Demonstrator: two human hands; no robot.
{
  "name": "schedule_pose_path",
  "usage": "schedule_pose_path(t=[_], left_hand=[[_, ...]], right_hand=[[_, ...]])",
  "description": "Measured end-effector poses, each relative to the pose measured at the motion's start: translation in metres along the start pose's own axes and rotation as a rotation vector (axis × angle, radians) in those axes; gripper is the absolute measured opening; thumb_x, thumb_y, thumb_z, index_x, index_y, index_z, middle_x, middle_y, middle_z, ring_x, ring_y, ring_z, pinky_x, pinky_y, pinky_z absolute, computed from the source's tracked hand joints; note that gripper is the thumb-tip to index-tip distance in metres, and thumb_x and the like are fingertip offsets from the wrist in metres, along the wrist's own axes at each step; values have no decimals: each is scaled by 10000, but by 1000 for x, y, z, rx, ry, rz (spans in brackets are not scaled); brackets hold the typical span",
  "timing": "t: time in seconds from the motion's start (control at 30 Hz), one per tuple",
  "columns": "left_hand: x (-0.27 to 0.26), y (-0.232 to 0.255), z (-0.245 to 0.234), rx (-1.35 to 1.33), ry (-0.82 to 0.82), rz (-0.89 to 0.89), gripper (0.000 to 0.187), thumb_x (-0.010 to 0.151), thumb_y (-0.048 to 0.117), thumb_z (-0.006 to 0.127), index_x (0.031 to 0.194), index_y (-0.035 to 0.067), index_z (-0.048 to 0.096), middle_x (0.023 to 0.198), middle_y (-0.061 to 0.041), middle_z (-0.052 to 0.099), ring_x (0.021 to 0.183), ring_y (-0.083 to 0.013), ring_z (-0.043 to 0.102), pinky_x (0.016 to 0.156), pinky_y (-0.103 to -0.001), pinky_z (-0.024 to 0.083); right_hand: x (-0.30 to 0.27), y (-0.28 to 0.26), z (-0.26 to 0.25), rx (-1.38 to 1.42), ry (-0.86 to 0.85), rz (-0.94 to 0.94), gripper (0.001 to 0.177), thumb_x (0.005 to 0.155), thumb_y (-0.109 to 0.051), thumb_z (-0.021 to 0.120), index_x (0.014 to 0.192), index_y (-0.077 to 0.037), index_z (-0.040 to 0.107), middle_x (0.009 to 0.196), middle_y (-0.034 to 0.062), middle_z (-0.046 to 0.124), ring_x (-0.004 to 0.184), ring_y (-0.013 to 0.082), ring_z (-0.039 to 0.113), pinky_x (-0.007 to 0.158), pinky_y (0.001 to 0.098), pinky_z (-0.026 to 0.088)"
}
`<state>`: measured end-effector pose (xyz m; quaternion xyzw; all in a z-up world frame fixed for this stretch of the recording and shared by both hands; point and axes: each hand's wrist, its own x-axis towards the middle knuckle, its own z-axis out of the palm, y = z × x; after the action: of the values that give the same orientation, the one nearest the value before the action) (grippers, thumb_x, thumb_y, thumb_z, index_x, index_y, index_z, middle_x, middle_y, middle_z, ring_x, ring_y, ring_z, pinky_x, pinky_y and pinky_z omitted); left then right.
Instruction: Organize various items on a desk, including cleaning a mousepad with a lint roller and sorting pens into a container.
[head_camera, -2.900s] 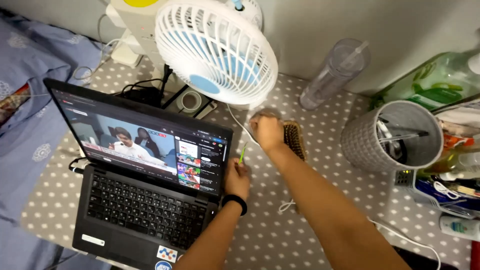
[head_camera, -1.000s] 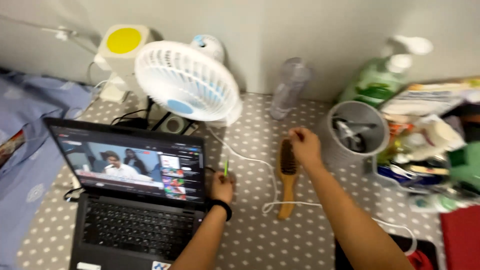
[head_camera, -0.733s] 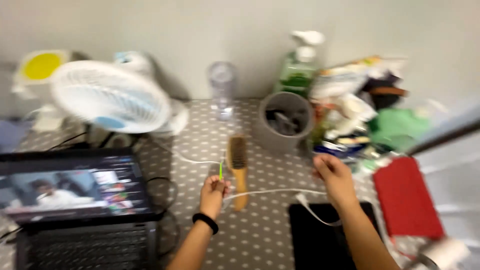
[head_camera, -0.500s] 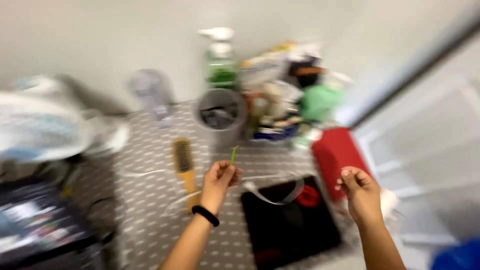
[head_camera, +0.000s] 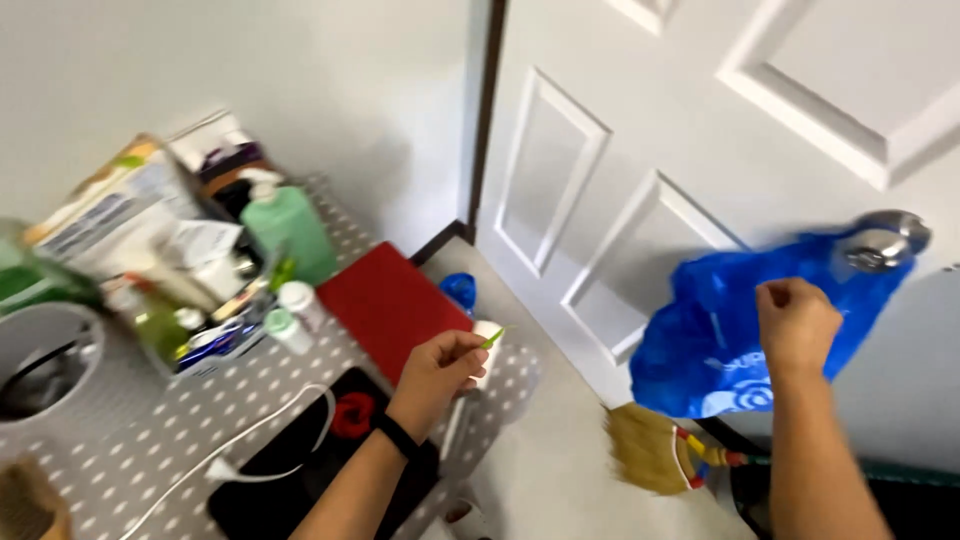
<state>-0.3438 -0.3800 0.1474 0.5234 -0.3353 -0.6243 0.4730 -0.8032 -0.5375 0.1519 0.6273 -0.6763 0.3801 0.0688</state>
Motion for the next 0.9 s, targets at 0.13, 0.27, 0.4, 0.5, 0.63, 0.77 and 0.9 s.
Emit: schedule_pose_path(t=[0.13,0.27,0.4,0.5,0.63,0.77,0.9], left_hand=[[33,-19,33,36,-80,127,247,932,152,720,1128,2,731,869,-4,674,781,-88,596,701,-229,508],[60,-32,52,15,-101,145,298,918,114,702,1188,-7,733,898,-43,733,783,-98,656,723,-226,542],[70,-36,70,66,-163,116,315,932,122,705,1211,-24,698,900,-96,747,747,-118,694,699,-246,570],[63,-16,95,-3,-151,41,375,882,113,738,1214,-29,637,919,-110,754,780,-145,736,696,-271,586],[61,-12,119,-12,-165,32,390,891,134,748,1198,-79,636,976,-126,756,845,-175,754,742,-275,599],[60,-12,124,1,-119,107,407,883,184,757,1238,22,640,1112,-62,711,990,-140,702,858,-284,577],[51,-14,94,115,98,152,320,948,250,684,1197,49,698,1062,-72,740,956,-144,686,850,-300,553]], right_hand=[[25,143,69,-321,-242,-80,187,932,-172,715,1061,-95,826,940,220,745,836,403,715,839,484,584],[12,72,59,-229,-333,-68,579,792,-273,732,1344,-101,710,1068,257,737,991,392,726,898,412,571],[-26,-30,33,1024,-766,477,394,938,-191,670,1289,-13,688,1052,121,744,827,185,683,745,329,588],[-38,-93,10,1104,-925,381,347,904,-114,672,1232,-9,714,998,97,778,768,160,694,722,294,581],[-20,-114,-6,924,-1018,239,280,876,-72,724,1137,16,772,900,114,792,745,159,714,710,290,569],[17,-90,-12,606,-950,68,199,886,-85,719,1059,-27,797,890,92,816,747,172,775,698,311,608],[65,-7,3,-96,-591,-311,232,895,-195,710,1098,-123,795,1057,179,762,961,353,750,883,433,594]])
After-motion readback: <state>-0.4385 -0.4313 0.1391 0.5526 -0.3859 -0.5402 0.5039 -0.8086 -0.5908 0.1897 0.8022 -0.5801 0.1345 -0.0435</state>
